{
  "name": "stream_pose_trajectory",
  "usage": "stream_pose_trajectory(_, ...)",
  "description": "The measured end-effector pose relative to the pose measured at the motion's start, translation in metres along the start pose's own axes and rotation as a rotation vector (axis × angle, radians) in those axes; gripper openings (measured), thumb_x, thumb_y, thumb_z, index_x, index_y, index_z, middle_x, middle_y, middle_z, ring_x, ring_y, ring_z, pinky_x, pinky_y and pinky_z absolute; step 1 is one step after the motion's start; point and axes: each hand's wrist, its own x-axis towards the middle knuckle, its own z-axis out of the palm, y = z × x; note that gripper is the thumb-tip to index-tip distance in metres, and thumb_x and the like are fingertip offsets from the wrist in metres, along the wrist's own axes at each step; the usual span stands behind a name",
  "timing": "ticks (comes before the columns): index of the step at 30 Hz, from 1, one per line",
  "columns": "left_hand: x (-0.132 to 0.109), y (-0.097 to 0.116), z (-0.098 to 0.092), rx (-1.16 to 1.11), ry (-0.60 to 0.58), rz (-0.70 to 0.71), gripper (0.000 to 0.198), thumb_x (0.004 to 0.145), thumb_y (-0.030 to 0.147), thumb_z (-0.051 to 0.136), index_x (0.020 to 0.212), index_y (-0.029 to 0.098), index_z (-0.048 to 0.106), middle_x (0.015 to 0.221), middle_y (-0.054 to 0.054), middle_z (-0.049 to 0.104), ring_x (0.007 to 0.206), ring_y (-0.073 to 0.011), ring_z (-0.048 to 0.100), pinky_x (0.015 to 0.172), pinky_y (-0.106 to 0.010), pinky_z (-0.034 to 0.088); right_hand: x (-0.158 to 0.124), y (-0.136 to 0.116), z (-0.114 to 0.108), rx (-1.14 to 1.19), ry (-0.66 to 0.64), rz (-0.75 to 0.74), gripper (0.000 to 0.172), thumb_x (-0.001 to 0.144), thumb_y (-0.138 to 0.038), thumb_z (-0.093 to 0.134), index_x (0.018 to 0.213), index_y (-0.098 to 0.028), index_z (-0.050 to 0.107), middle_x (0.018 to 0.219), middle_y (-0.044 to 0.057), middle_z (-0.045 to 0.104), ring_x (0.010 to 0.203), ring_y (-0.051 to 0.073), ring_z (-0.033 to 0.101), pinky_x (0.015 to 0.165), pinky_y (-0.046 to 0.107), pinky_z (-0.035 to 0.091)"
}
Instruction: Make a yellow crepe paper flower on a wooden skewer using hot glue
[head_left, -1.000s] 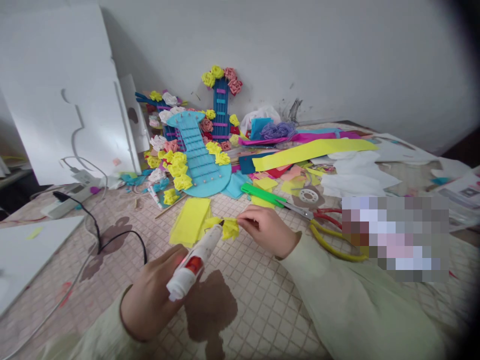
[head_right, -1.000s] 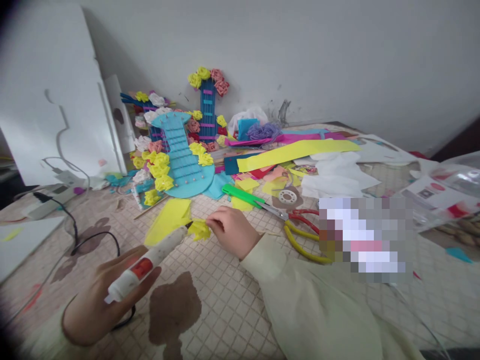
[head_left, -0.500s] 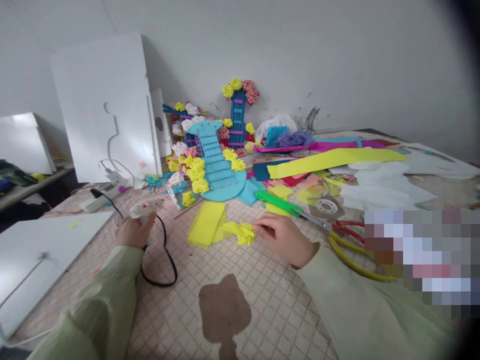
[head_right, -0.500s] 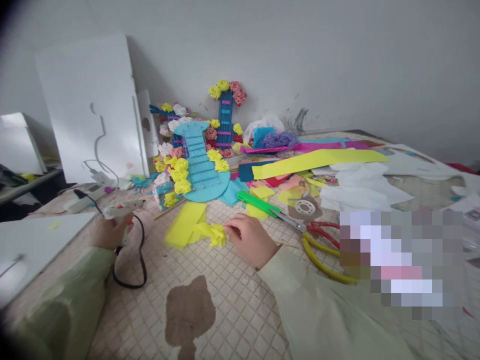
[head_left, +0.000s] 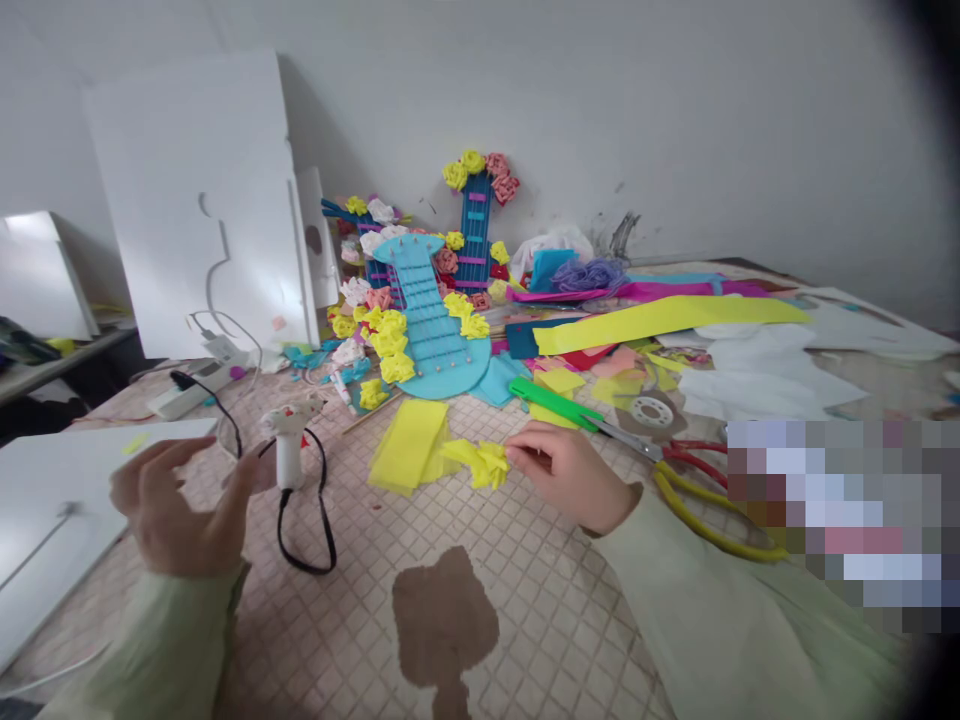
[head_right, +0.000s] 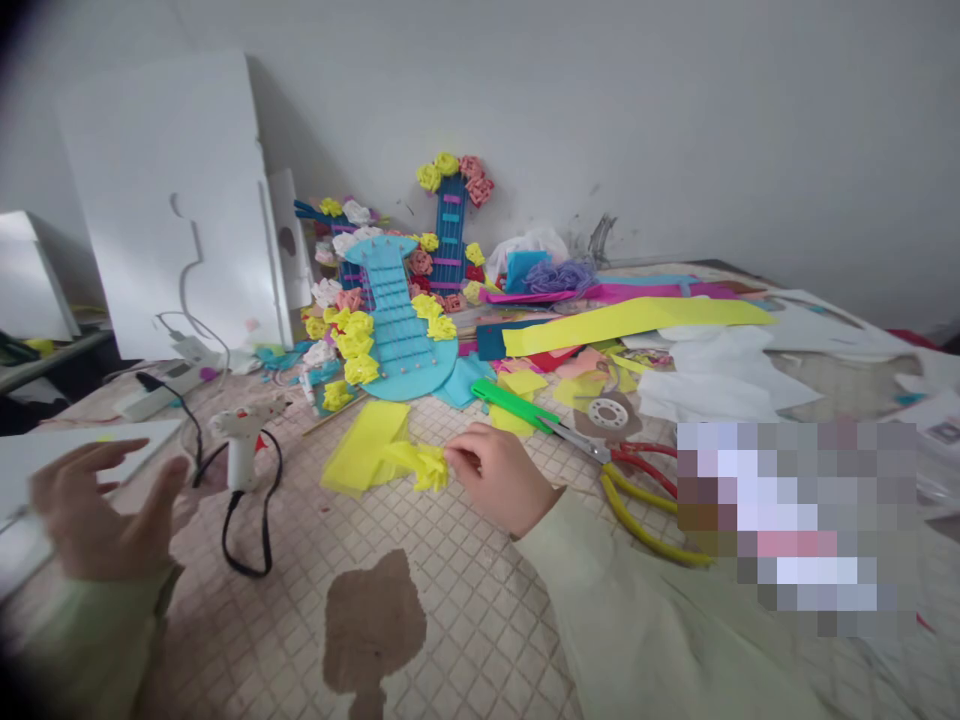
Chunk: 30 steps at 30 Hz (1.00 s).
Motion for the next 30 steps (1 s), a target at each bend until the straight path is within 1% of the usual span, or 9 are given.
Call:
stream_pose_trajectory(1, -0.009, 0.015, -0.001, 0.01, 0.08, 0.061, 0.032, 0.067, 0.034, 0.056, 0.096, 0.023, 0.049, 0.112, -0.005, 0.049, 0.113, -0.0332, 0.037, 0.079, -0.049, 0.04, 0.0, -0.001, 0.0, 0.011, -0.001, 0.001, 0.015, 0.078, -0.014, 0.048, 0.073, -0.015, 0.062, 0.072, 0.004, 0.062, 0.067, 0.013, 0.056, 0.061, 0.026, 0.044)
stream_pose_trajectory(3, -0.024, 0.05, 0.005, -0.141, -0.123, 0.15, 0.03, 0.07, 0.031, 0.055, 0.097, 0.021, 0.05, 0.102, -0.004, 0.054, 0.099, -0.0274, 0.05, 0.079, -0.047, 0.042, 0.0, -0.003, -0.001, 0.043, -0.011, 0.004, 0.015, 0.078, -0.016, 0.048, 0.075, -0.015, 0.062, 0.073, 0.004, 0.062, 0.067, 0.013, 0.056, 0.06, 0.025, 0.044)
stream_pose_trajectory(6, -0.037, 0.099, 0.031, -0.527, -0.562, 0.071, 0.039, 0.072, 0.031, 0.055, 0.109, 0.02, 0.046, 0.113, -0.008, 0.052, 0.102, -0.0242, 0.05, 0.083, -0.041, 0.043, 0.0, -0.006, -0.002, 0.101, -0.044, 0.003, 0.015, 0.079, -0.018, 0.048, 0.077, -0.015, 0.062, 0.075, 0.004, 0.063, 0.068, 0.013, 0.056, 0.06, 0.024, 0.044)
stream_pose_trajectory(9, -0.043, 0.127, 0.063, -0.813, -0.801, -0.089, 0.044, 0.064, 0.034, 0.064, 0.104, 0.019, 0.051, 0.112, -0.011, 0.055, 0.103, -0.0258, 0.051, 0.082, -0.038, 0.044, 0.0, -0.007, -0.003, 0.139, -0.079, 0.004, 0.014, 0.079, -0.018, 0.048, 0.079, -0.015, 0.062, 0.077, 0.005, 0.063, 0.069, 0.013, 0.056, 0.06, 0.024, 0.044)
stream_pose_trajectory(11, -0.046, 0.135, 0.08, -0.952, -0.867, -0.197, 0.039, 0.062, 0.034, 0.066, 0.095, 0.016, 0.055, 0.099, -0.01, 0.061, 0.09, -0.023, 0.057, 0.075, -0.035, 0.047, 0.0, -0.007, -0.004, 0.153, -0.089, 0.004, 0.014, 0.079, -0.018, 0.048, 0.079, -0.014, 0.062, 0.076, 0.004, 0.062, 0.069, 0.012, 0.056, 0.059, 0.024, 0.044)
stream_pose_trajectory(14, -0.052, 0.141, 0.092, -1.045, -0.843, -0.294, 0.027, 0.062, 0.034, 0.066, 0.078, 0.014, 0.058, 0.075, -0.005, 0.063, 0.071, -0.0176, 0.059, 0.065, -0.03, 0.048, 0.001, -0.006, -0.004, 0.172, -0.093, -0.002, 0.014, 0.08, -0.018, 0.048, 0.078, -0.014, 0.062, 0.075, 0.004, 0.061, 0.068, 0.012, 0.055, 0.058, 0.023, 0.043)
stream_pose_trajectory(16, -0.056, 0.143, 0.094, -1.067, -0.824, -0.317, 0.023, 0.064, 0.034, 0.065, 0.073, 0.014, 0.058, 0.071, -0.004, 0.062, 0.068, -0.0168, 0.059, 0.063, -0.03, 0.048, 0.001, -0.005, -0.004, 0.18, -0.094, -0.004, 0.014, 0.08, -0.018, 0.048, 0.078, -0.014, 0.062, 0.074, 0.003, 0.061, 0.067, 0.011, 0.054, 0.058, 0.023, 0.042)
stream_pose_trajectory(23, -0.06, 0.143, 0.096, -1.052, -0.716, -0.331, 0.021, 0.066, 0.028, 0.064, 0.081, 0.014, 0.059, 0.08, -0.005, 0.061, 0.074, -0.0159, 0.058, 0.068, -0.028, 0.048, 0.002, -0.003, -0.001, 0.188, -0.105, 0.032, 0.017, 0.079, -0.017, 0.048, 0.08, -0.013, 0.064, 0.073, 0.003, 0.058, 0.066, 0.01, 0.053, 0.055, 0.021, 0.04)
stream_pose_trajectory(30, -0.067, 0.14, 0.099, -1.08, -0.631, -0.261, 0.016, 0.066, 0.021, 0.063, 0.076, 0.017, 0.052, 0.085, -0.003, 0.056, 0.074, -0.0139, 0.055, 0.066, -0.025, 0.047, 0.0, -0.006, 0.004, 0.169, -0.062, 0.014, 0.018, 0.079, -0.016, 0.048, 0.083, -0.018, 0.066, 0.075, 0.002, 0.059, 0.064, 0.01, 0.052, 0.052, 0.02, 0.04)
